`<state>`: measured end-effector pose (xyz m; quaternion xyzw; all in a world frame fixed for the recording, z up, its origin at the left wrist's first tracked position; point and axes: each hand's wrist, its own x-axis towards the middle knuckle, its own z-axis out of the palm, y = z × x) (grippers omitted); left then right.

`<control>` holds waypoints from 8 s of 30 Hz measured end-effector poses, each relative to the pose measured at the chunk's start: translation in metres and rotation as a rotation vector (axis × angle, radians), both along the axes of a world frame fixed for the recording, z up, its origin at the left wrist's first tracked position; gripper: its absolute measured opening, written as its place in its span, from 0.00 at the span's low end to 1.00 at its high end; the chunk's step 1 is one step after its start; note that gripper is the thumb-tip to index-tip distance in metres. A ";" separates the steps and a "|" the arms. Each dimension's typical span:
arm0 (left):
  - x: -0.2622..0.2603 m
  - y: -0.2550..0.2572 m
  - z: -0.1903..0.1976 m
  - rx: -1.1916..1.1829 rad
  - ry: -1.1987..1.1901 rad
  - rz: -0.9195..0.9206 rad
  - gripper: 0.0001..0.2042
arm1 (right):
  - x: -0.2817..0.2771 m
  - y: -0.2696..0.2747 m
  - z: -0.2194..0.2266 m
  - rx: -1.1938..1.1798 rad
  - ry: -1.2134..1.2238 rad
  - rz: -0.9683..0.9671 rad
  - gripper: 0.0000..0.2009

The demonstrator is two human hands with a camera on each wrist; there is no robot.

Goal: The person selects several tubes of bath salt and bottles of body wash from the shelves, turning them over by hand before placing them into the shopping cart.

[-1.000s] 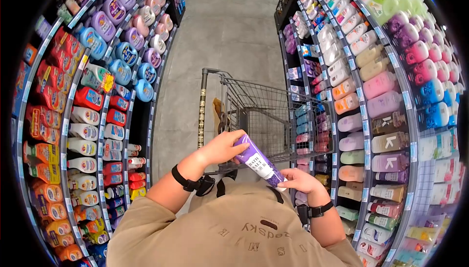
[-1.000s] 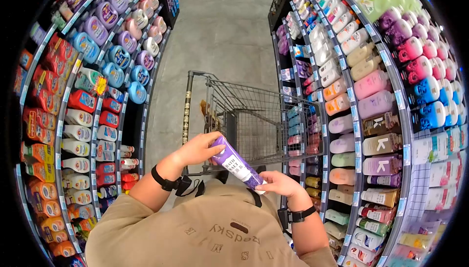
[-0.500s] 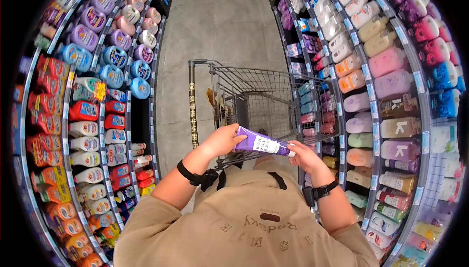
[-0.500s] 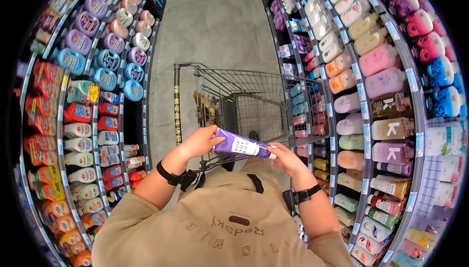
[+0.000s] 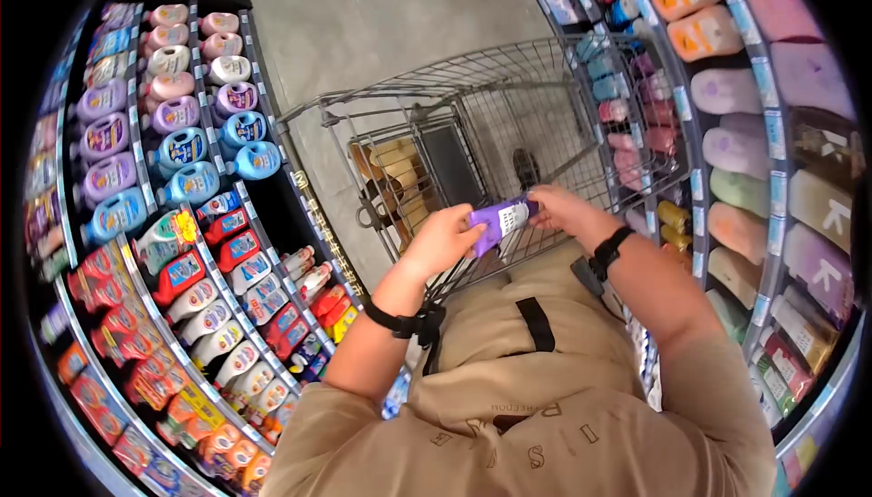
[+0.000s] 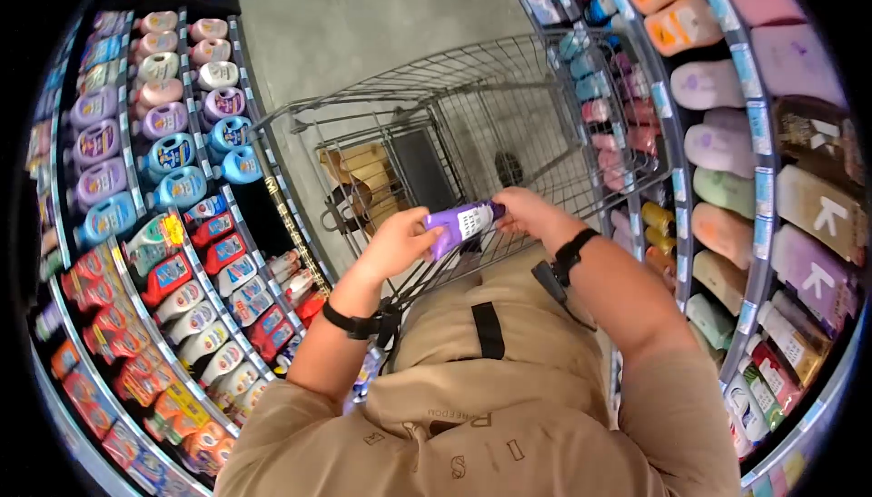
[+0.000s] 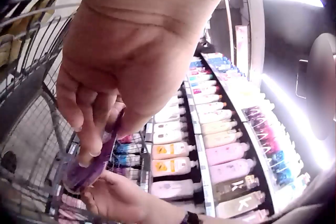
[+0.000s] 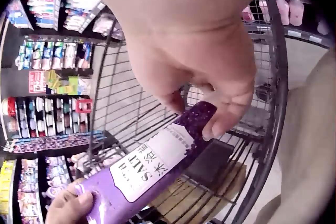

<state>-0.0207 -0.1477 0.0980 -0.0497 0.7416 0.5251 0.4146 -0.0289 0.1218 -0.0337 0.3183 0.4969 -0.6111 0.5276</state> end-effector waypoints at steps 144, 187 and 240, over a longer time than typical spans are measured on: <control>0.074 0.062 0.177 0.701 0.398 0.120 0.13 | 0.169 0.084 0.289 -0.096 0.751 0.086 0.20; -0.020 0.044 -0.191 -0.607 0.009 -0.159 0.20 | -0.012 -0.050 -0.079 -0.176 -0.088 0.095 0.37; 0.035 -0.047 0.012 -0.029 0.294 -0.047 0.14 | 0.294 0.155 0.175 0.297 0.401 -0.779 0.19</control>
